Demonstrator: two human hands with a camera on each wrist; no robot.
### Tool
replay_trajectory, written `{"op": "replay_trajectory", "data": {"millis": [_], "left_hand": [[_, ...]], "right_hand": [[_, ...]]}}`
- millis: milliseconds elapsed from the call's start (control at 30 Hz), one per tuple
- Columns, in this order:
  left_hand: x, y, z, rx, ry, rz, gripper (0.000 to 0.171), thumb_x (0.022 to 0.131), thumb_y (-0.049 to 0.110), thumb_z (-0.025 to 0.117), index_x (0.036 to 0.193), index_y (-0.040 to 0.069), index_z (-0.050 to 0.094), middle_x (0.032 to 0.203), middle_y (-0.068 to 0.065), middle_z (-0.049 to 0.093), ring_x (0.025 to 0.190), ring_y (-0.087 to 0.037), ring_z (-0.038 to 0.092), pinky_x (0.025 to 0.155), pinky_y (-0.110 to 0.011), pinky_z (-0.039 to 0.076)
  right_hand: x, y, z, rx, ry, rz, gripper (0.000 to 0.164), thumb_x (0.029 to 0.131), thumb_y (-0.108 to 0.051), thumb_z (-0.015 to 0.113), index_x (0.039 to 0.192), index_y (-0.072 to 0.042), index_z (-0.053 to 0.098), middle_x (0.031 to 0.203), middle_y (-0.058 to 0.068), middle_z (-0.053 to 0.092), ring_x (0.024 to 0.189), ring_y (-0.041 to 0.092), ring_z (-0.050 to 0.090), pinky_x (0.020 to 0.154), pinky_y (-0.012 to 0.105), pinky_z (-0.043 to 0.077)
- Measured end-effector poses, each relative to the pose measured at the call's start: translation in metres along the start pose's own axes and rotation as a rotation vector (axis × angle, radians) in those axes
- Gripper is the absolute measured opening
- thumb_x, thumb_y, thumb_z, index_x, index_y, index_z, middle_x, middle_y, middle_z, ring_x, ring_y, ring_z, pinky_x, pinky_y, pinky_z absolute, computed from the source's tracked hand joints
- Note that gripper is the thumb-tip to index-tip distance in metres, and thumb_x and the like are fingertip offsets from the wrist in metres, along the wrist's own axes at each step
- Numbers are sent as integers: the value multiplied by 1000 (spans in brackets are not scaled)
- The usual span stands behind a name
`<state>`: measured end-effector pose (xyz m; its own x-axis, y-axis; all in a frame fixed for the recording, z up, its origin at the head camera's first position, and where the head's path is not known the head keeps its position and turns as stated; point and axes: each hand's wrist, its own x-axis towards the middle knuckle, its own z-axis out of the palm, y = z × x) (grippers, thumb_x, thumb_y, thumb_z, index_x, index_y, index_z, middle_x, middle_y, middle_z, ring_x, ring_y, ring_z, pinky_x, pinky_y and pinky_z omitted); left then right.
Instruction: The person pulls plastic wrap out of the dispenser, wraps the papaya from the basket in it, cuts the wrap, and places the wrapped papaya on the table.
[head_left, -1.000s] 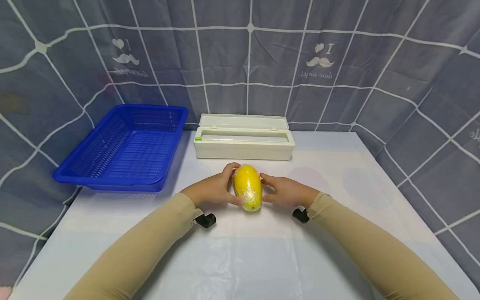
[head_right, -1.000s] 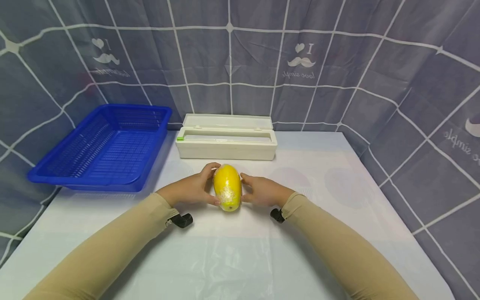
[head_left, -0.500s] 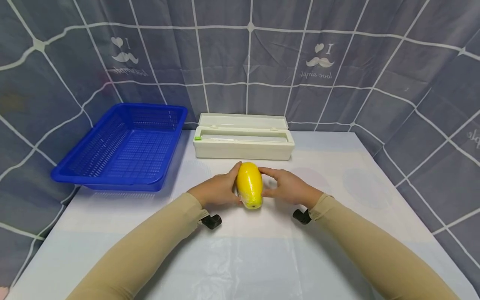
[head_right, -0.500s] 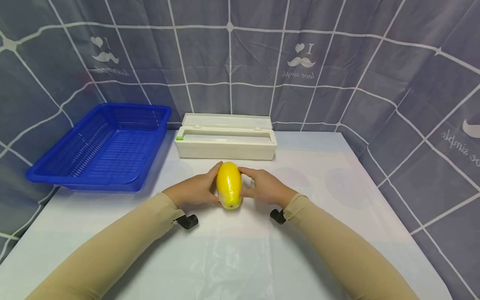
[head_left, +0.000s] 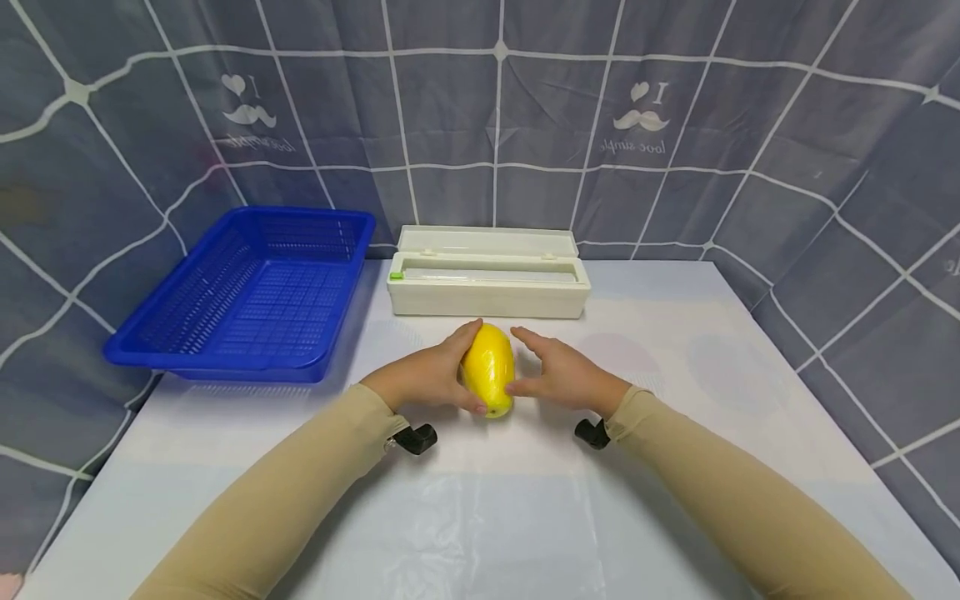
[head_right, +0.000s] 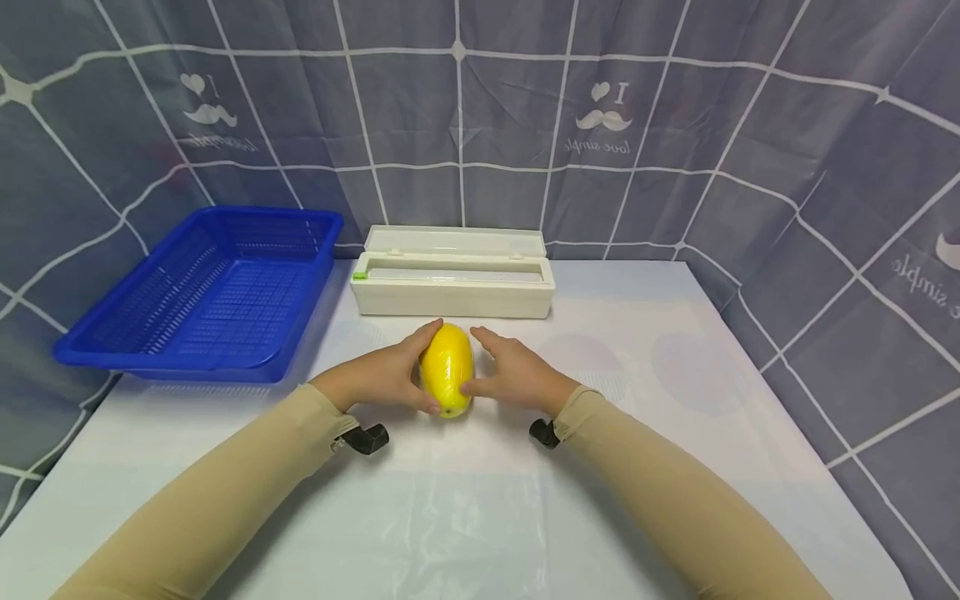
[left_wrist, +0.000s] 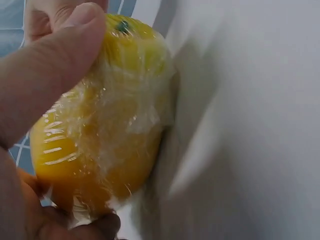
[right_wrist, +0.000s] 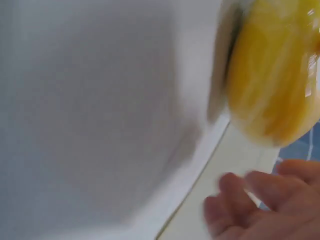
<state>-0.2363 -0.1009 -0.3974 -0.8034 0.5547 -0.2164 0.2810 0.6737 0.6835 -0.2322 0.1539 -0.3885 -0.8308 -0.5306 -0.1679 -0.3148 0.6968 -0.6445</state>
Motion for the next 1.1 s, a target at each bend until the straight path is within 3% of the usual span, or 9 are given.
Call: {"op": "replay_trajectory", "data": {"millis": [133,233,467,633,767,967,1100], "left_hand": [[-1,-3,1,-44,28,20,137,71,40,98,170,20,4,168,-9,36,136,-27,55,122,-52,39],[1,-4,4,-69,26,35,138,71,37,98,170,20,3,166,-11,39,136,-28,55,122,-52,39],[4,-4,9,-53,2,30,144,74,41,96,169,18,-10,173,-11,27,145,-27,50,125,-49,36],[3,-4,11,-42,-22,-7,147,76,47,95,168,17,-15,177,-10,15,153,-26,41,129,-48,30],[3,-3,12,-8,-30,-4,147,75,52,93,169,15,-14,177,-11,16,154,-27,40,129,-49,30],[4,-6,8,24,-26,-18,142,74,46,96,170,22,-5,174,-11,26,154,-29,41,130,-51,28],[4,-7,4,6,-55,-24,145,73,48,95,170,22,-11,178,-9,12,161,-27,28,132,-50,20]], "right_hand": [[4,2,2,25,-99,22,110,89,-45,84,169,-11,17,173,13,29,161,32,28,130,56,23],[4,4,3,47,-105,6,112,86,-40,88,170,-13,18,173,11,31,161,30,27,131,56,21],[-2,2,2,-12,-9,34,113,82,-41,91,168,-13,25,168,13,40,155,36,38,127,59,30],[-5,4,4,0,24,8,110,80,-43,92,166,-12,31,169,11,39,155,38,37,126,61,30],[-7,5,3,14,39,1,111,77,-41,95,164,-12,32,169,10,35,155,38,35,126,62,29],[1,12,4,31,-65,-29,130,82,-51,89,170,-10,3,178,12,7,164,36,13,130,63,17],[6,15,4,31,-115,-26,135,82,-55,87,169,-9,-6,178,13,7,164,33,15,131,58,18]]}}
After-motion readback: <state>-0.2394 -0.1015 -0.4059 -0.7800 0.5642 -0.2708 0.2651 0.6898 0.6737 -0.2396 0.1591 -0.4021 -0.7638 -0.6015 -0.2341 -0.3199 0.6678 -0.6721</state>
